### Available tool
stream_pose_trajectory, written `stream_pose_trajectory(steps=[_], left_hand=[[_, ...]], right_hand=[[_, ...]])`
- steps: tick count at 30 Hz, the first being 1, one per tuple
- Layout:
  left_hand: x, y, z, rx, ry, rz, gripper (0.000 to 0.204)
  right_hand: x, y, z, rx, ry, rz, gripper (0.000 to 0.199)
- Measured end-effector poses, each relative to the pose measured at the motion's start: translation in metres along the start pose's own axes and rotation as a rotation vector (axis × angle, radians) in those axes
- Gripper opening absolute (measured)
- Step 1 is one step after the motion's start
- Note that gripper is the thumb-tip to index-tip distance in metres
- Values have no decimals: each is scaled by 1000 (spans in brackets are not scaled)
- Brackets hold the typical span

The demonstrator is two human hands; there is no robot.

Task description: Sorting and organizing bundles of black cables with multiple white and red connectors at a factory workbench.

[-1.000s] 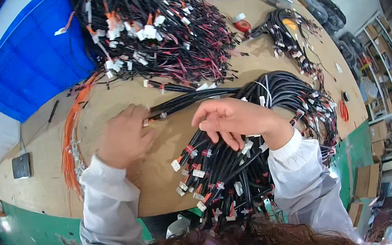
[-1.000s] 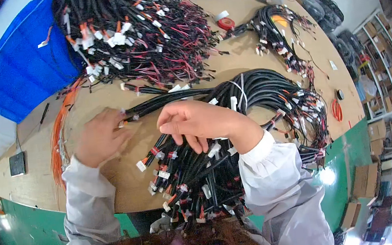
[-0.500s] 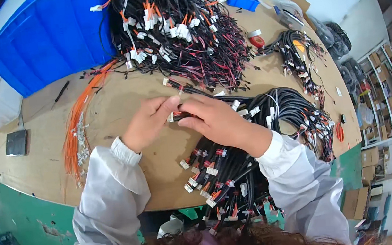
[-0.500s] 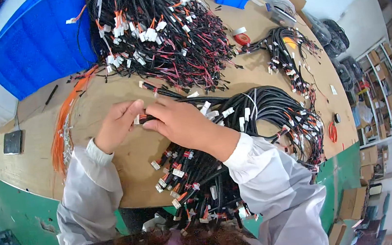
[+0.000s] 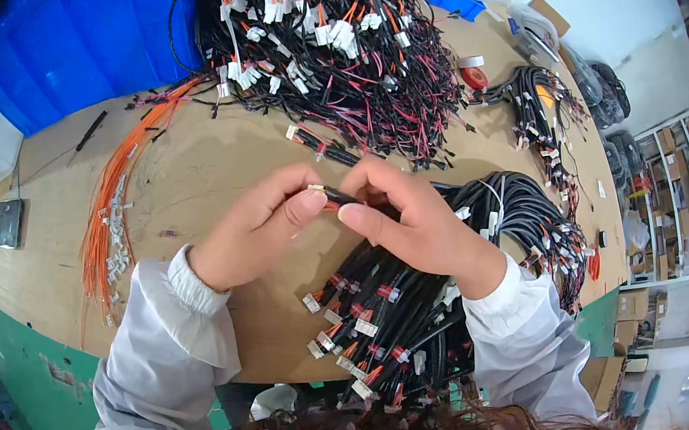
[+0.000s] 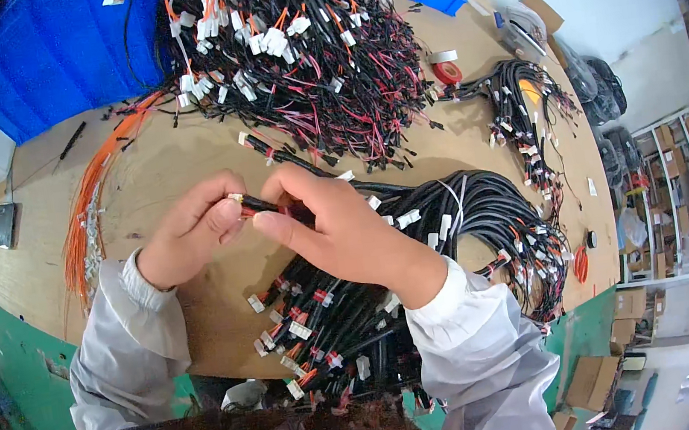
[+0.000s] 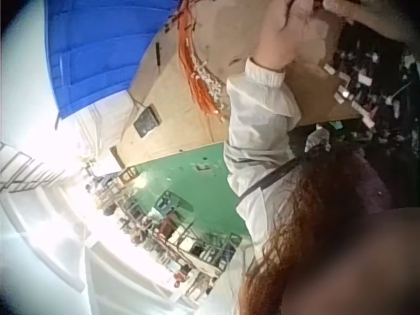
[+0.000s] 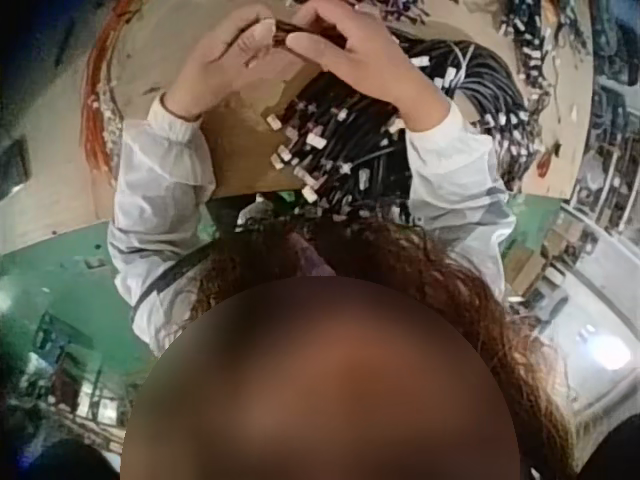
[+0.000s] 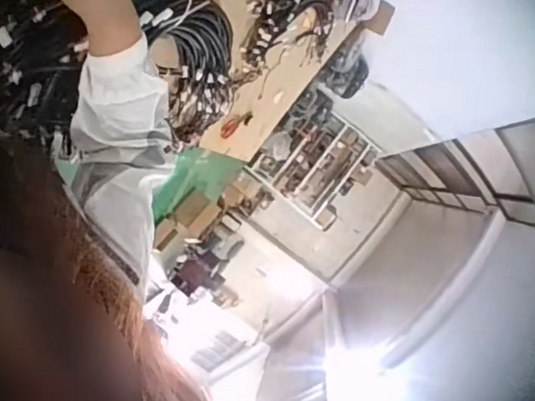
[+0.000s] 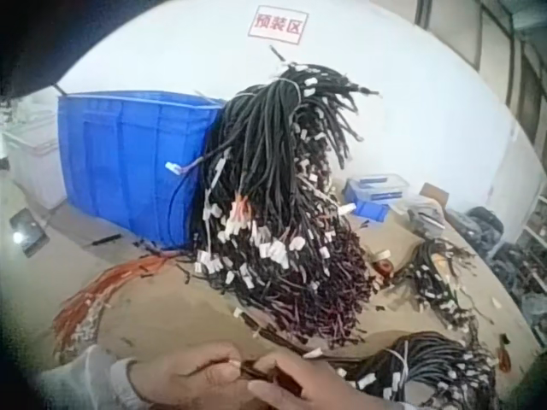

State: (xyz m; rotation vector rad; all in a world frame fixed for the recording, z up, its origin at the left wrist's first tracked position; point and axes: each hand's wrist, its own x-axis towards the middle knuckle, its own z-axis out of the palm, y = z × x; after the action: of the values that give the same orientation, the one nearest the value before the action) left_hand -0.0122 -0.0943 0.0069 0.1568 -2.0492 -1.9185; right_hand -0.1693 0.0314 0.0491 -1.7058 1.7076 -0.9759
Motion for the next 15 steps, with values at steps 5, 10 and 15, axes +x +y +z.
stream_pose_trajectory(steps=[5, 10, 15], left_hand=[[-2, -3, 14, -321, 56, 12, 31], [-4, -2, 21, -596, 60, -100, 32], [-5, -4, 22, -748, 15, -120, 32]], right_hand=[[0, 1, 3, 154, -12, -2, 13], [-1, -2, 2, 128, 18, 28, 16], [-1, 2, 1, 187, -12, -108, 14]])
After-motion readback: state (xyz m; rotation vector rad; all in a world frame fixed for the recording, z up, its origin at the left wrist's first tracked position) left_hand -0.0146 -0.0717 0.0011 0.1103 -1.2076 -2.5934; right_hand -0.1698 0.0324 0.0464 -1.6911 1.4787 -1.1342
